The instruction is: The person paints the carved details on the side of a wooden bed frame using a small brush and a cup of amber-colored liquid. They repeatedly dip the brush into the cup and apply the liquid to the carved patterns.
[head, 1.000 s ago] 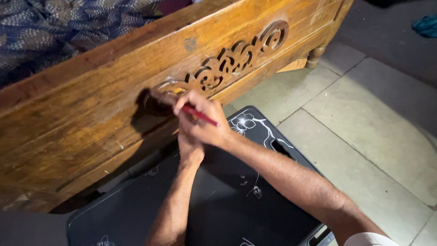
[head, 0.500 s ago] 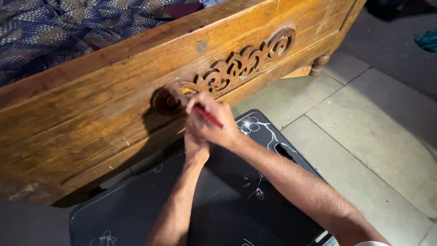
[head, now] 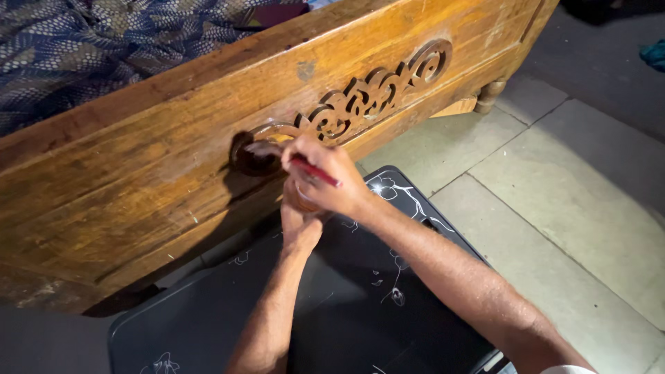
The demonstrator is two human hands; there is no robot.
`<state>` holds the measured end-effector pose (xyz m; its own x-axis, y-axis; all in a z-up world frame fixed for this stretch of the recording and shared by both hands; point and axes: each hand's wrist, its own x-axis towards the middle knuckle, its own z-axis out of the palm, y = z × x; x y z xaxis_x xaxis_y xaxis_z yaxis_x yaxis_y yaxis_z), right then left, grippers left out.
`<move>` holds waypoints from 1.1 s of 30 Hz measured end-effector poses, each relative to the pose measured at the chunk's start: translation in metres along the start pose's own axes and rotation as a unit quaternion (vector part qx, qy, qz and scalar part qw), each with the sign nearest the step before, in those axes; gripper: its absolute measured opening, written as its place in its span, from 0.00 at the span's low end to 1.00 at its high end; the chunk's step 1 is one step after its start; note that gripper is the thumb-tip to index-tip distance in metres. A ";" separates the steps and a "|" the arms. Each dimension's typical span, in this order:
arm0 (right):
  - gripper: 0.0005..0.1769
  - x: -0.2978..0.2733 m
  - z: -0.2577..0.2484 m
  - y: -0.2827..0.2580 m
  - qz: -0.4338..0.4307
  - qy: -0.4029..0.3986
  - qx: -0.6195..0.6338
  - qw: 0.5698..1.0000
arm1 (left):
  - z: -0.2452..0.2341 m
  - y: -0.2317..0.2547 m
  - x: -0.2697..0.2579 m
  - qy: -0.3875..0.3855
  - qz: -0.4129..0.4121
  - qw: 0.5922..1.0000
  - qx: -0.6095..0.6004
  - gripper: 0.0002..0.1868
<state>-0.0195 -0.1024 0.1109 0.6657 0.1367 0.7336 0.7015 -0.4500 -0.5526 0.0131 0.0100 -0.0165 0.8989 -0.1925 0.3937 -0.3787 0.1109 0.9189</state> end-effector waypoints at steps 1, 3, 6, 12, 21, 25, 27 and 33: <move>0.09 0.001 -0.002 0.002 0.013 0.015 -0.004 1.000 | 0.002 0.012 -0.003 -0.003 -0.019 0.999 -0.048 0.48; 0.08 0.003 -0.010 0.009 0.024 0.036 -0.020 0.999 | 0.006 0.023 -0.005 -0.003 -0.037 0.996 -0.081 0.49; 0.07 0.005 -0.024 0.024 0.050 0.045 -0.051 0.996 | 0.008 0.023 -0.004 0.004 -0.030 0.997 -0.066 0.46; 0.09 -0.005 -0.042 0.062 0.133 0.045 -0.022 0.990 | 0.007 0.017 -0.004 -0.001 -0.024 0.997 -0.077 0.48; 0.09 -0.029 -0.068 0.090 0.206 0.035 0.151 0.966 | 0.007 0.024 -0.005 -0.002 -0.030 0.997 -0.070 0.47; 0.09 -0.023 -0.059 0.089 0.175 0.009 0.158 0.972 | 0.007 0.019 -0.004 -0.003 -0.027 0.998 -0.058 0.47; 0.08 -0.017 -0.052 0.084 0.138 -0.021 0.152 0.978 | 0.008 0.017 -0.004 0.001 -0.035 0.998 -0.055 0.48; 0.08 -0.011 -0.034 0.070 0.147 -0.033 0.079 0.985 | 0.009 0.018 -0.004 0.003 -0.042 0.995 -0.089 0.47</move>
<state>0.0131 -0.1656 0.0775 0.8576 0.0806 0.5080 0.5032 -0.3365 -0.7960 0.0012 0.0043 -0.0014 0.9275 -0.2020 0.3146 -0.2571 0.2662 0.9290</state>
